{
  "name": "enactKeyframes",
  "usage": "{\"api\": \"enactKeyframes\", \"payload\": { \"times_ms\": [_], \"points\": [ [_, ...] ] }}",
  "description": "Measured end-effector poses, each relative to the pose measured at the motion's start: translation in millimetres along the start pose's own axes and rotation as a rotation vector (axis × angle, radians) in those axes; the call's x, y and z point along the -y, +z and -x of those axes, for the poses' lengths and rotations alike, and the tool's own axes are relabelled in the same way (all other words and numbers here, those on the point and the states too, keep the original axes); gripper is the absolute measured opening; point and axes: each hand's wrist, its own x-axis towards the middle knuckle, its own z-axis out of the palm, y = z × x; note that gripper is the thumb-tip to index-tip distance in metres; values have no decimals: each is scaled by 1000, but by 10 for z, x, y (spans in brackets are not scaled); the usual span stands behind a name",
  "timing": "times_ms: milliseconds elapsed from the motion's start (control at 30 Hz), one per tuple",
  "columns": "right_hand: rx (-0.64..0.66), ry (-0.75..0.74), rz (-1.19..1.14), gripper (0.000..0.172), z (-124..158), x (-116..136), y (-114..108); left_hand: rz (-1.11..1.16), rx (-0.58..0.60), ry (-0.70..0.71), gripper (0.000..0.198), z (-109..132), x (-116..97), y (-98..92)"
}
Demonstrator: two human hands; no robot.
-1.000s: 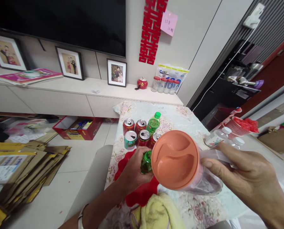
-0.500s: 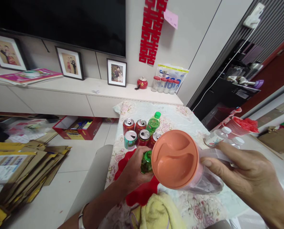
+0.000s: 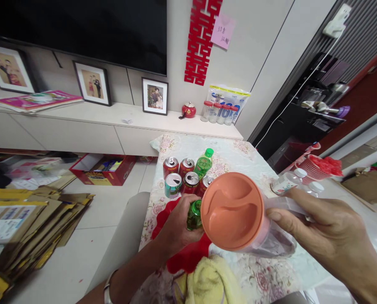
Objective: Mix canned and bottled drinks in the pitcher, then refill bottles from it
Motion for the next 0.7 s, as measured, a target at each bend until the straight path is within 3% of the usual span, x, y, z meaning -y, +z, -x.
{"api": "enactKeyframes", "payload": {
  "times_ms": [300, 700],
  "points": [
    [-17, 73, -44, 48, 57, -37, 33, 2, -2, 9, 59, 15, 10, -9],
    [-28, -2, 10, 55, 24, -27, 18, -19, 5, 0, 59, 8, -2, -12]
  ]
}}
